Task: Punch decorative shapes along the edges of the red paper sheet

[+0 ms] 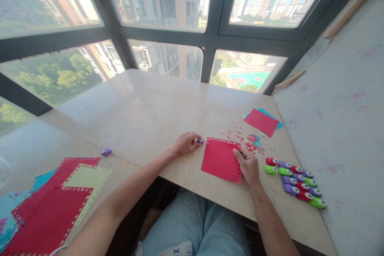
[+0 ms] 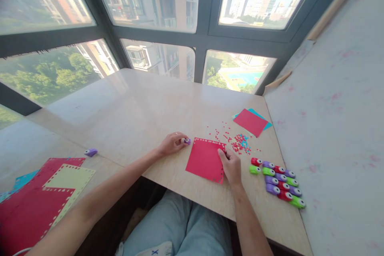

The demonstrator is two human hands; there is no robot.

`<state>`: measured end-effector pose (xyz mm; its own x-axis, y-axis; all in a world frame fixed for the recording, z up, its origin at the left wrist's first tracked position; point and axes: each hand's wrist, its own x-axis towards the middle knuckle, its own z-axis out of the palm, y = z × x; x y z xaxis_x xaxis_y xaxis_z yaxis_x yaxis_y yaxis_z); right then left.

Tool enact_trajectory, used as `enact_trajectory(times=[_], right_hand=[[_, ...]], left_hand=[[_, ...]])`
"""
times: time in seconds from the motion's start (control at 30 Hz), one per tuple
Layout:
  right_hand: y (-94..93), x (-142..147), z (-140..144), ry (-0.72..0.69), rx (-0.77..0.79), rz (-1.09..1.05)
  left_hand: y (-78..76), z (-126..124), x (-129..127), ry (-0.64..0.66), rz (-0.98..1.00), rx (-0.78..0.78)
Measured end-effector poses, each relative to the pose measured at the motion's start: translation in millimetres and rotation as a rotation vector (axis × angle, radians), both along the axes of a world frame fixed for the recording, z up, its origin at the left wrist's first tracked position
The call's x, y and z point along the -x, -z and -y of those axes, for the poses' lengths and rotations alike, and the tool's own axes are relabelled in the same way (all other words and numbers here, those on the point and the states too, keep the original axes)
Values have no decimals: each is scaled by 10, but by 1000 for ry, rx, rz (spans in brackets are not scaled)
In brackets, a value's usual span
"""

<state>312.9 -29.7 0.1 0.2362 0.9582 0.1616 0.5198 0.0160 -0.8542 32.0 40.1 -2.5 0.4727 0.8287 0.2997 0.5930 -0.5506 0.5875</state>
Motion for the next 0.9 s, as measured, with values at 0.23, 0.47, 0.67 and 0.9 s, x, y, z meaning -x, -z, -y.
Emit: enact_trajectory(times=[0.23, 0.47, 0.67, 0.9], right_hand=[[-23, -12, -9, -6, 36, -86], [-74, 25, -30, 30, 38, -113], [-107, 26, -25, 33, 66, -185], [-93, 19, -31, 5, 71, -235]], left_hand=[[18, 4, -64, 8, 114, 122], [48, -29, -97, -49, 234, 192], [20, -27, -92, -62, 277, 228], [67, -22, -96, -36, 215, 194]])
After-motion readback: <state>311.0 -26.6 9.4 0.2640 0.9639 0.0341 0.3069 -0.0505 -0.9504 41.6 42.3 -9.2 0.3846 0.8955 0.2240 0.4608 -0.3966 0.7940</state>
